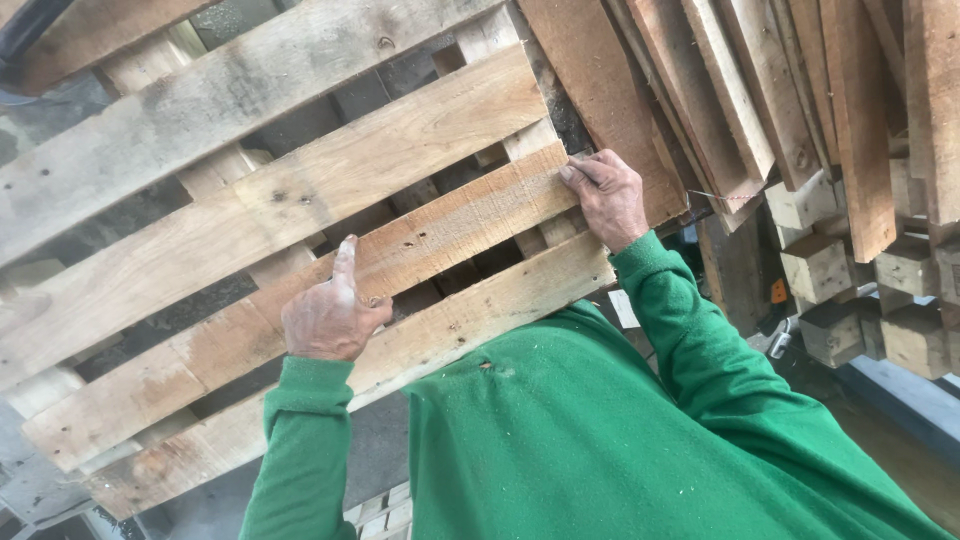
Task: The person uses a hammer to drive nails into wooden planks, securing them to a pallet frame. They repeatedly position planks, hold nails, and hammer them in place, gradually building up the pallet structure.
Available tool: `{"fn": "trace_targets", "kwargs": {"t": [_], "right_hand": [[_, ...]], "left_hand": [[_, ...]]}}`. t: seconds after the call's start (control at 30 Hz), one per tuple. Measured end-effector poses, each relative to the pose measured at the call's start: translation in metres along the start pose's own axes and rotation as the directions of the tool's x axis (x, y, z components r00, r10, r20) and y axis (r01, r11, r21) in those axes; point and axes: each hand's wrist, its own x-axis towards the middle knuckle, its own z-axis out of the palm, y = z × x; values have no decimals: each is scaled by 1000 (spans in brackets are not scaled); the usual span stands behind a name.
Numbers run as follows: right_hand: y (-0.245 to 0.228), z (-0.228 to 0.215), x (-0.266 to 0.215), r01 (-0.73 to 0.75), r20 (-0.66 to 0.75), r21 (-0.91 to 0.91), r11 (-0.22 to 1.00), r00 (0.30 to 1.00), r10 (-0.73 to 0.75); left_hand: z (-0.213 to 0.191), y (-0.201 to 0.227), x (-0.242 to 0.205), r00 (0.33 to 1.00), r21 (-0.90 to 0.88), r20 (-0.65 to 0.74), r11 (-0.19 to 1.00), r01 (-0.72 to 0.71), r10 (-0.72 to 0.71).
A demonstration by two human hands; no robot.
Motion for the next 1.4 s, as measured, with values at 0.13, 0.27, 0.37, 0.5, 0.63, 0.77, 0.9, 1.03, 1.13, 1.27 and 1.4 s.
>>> {"fn": "trace_targets", "kwargs": {"t": [0.13,0.27,0.37,0.5,0.63,0.77,0.9,1.03,1.13,1.27,1.4], "right_hand": [[-6,-2,-3,-56,21,-47,997,998,57],[-21,-9,11,-41,57,-73,996,997,45],[-30,-5,34,-55,4,12,998,999,54],[-32,16,62,42,-81,0,999,996,-42],[-28,32,81,-58,-89,142,988,993,71],[-21,37,73,56,-147,117,992,988,-38],[-21,33,75,23,-174,137,990,985,1],[-21,33,75,19,-163,119,993,987,1],[-23,31,74,33,-141,75,997,990,-22],[-29,28,75,8,-107,47,999,994,-3],[-39,14,82,1,-42,96,995,999,3]], "left_hand": [[-1,-3,-2,999,-5,-43,1000,-23,22],[-6,-5,-2,999,-34,-31,999,12,-13],[-11,-4,16,987,-38,-159,999,2,-8],[-29,-2,63,970,44,-242,999,-8,19],[-54,-1,102,996,92,55,994,65,-70],[-57,1,109,999,169,36,986,-5,-1],[-50,3,117,994,124,-67,989,-76,84],[-41,-2,118,993,97,-88,993,-65,74],[-42,-3,117,993,78,-93,995,-64,71],[-49,-3,119,994,42,-86,997,-62,66],[-55,-3,117,999,19,-44,999,-32,33]]}}
